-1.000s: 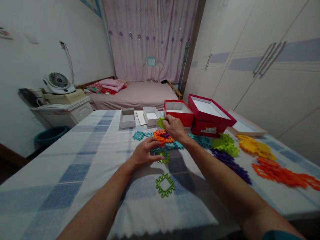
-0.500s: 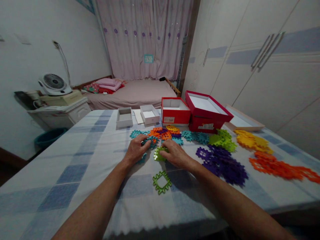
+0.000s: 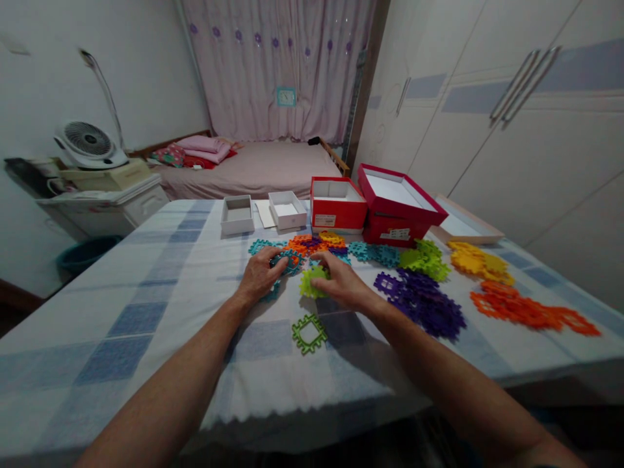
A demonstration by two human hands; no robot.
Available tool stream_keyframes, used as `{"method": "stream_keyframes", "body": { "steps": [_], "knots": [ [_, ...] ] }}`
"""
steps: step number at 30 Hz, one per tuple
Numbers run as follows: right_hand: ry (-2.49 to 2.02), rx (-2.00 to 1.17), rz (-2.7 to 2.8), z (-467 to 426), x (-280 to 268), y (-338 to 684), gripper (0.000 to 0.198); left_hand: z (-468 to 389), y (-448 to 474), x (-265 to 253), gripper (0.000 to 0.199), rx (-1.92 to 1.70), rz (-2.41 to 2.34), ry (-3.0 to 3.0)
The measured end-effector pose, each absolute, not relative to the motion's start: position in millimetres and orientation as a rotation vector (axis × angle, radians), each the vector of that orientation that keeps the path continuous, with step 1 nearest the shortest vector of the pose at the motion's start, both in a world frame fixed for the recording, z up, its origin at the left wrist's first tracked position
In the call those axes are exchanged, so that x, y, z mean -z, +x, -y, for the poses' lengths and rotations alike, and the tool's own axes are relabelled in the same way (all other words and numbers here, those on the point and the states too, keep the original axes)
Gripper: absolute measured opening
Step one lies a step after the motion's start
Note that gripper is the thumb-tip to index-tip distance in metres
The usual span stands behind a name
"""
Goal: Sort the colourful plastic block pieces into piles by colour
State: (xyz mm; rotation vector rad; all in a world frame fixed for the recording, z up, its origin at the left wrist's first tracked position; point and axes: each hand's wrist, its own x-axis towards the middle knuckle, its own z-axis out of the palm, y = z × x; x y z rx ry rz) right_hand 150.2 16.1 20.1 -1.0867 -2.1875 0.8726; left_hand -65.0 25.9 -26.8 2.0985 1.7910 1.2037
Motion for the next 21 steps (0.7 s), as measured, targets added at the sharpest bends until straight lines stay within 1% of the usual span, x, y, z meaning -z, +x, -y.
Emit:
{"method": "stream_keyframes", "body": {
  "steps": [2, 4, 7, 12, 14, 21],
  "knots": [
    [-0.98, -1.053, 2.214, -8.2, -31.2, 157.6, 0.047, -25.7, -64.6, 25.8, 0.031, -1.2, -1.798, 2.093],
    [-0.88, -1.142, 2.343, 6.1, -36.6, 162.7, 0.05, -25.7, -64.4, 25.1, 0.033, -1.197, -1.804, 2.084],
    [-0.879, -1.062, 2.583, 31.3, -32.0, 163.6, 0.054, -25.7, -64.9, 24.8, 0.034, -1.185, -1.809, 2.08],
    [-0.917, -0.837, 2.755, 51.0, -22.9, 159.4, 0.04, -26.9, -67.5, 26.5, 0.038, -1.169, -1.802, 2.084],
    [-0.934, -0.775, 2.77, 51.4, -24.5, 160.2, 0.04, -27.8, -68.9, 27.4, 0.04, -1.174, -1.798, 2.083],
    [-0.888, -0.892, 2.636, 54.2, -18.3, 164.4, 0.04, -30.1, -72.7, 29.1, 0.043, -1.148, -1.819, 2.071]
  ]
}}
